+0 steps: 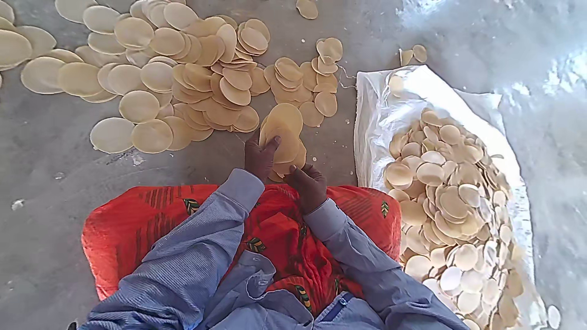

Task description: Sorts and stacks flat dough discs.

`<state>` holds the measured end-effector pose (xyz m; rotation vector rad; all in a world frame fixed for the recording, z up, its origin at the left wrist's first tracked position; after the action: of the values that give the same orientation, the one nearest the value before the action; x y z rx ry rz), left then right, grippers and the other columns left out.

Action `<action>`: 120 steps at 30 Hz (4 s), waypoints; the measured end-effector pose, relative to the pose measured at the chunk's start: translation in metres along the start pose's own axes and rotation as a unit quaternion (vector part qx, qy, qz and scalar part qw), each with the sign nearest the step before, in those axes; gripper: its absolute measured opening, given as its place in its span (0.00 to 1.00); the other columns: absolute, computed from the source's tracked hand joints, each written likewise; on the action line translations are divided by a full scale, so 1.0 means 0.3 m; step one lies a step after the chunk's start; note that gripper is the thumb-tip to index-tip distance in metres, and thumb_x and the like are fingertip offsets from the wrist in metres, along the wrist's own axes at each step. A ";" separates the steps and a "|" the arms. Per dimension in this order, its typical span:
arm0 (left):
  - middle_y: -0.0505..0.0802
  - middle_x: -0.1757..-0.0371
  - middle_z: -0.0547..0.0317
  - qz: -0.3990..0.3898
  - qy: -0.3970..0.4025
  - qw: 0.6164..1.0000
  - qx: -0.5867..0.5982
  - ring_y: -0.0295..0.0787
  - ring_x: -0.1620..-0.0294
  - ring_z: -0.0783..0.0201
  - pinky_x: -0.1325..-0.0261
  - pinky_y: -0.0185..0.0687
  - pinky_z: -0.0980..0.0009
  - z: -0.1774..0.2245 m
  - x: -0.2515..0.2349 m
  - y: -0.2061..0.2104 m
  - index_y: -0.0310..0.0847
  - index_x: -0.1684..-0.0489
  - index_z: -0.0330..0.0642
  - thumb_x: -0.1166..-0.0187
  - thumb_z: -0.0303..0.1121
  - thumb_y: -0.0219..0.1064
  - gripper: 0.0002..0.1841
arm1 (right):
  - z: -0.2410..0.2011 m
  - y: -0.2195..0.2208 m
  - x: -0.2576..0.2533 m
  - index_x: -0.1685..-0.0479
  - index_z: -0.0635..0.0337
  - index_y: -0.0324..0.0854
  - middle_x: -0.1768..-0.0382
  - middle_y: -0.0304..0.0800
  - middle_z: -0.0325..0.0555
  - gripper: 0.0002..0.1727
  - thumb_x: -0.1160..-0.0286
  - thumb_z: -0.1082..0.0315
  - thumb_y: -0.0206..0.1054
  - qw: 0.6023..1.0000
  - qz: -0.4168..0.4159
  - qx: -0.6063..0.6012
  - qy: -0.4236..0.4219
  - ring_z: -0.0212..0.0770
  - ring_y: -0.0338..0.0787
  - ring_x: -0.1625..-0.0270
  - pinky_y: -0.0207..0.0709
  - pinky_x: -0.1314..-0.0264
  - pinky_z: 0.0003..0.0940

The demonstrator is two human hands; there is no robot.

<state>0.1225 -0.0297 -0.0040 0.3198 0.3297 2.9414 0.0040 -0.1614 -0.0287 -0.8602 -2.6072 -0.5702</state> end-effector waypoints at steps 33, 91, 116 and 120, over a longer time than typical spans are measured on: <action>0.89 0.32 0.48 -0.037 -0.286 0.940 0.184 0.87 0.32 0.51 0.33 0.84 0.46 -0.103 0.067 0.055 0.74 0.22 0.45 0.10 0.61 0.49 0.33 | -0.289 0.083 -0.158 0.58 0.60 0.89 0.69 0.91 0.43 0.12 0.28 0.60 0.78 0.885 -0.042 0.432 -0.169 0.35 0.89 0.67 0.83 0.57 0.42; 0.93 0.58 0.47 -0.171 -0.189 0.961 0.105 0.94 0.69 0.59 0.63 0.96 0.62 -0.045 0.061 0.114 0.82 0.46 0.27 0.18 0.19 0.65 0.08 | -0.178 -0.078 -0.189 0.39 0.58 0.79 0.51 0.93 0.48 0.11 0.13 0.69 0.60 0.993 -0.076 -0.076 0.050 0.42 0.95 0.49 0.91 0.44 0.43; 0.92 0.71 0.49 -0.173 0.055 0.899 -0.399 0.91 0.67 0.49 0.60 0.83 0.42 0.055 0.052 0.104 0.87 0.68 0.37 0.34 0.33 0.74 0.08 | -0.241 -0.028 -0.099 0.41 0.66 0.81 0.53 0.95 0.51 0.12 0.21 0.75 0.67 0.994 -0.102 0.023 -0.024 0.42 0.96 0.53 0.92 0.46 0.42; 0.90 0.74 0.50 -0.164 0.074 0.924 -0.337 0.88 0.71 0.54 0.62 0.83 0.49 0.064 0.058 0.108 0.86 0.71 0.33 0.32 0.30 0.74 0.08 | -0.257 -0.030 -0.087 0.41 0.64 0.81 0.53 0.95 0.50 0.13 0.22 0.75 0.68 0.993 -0.112 0.030 -0.037 0.41 0.96 0.53 0.92 0.46 0.41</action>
<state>0.1057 -0.0538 0.0253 -0.0529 -0.5556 2.5436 0.0327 -0.2168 0.0243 -0.5841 -2.7934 -0.5234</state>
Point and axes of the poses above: each hand's wrist, its own x-axis away from the middle knuckle, its own y-axis out of the palm, z = x × y, the point moved 9 cm from there along -x, towards the middle knuckle
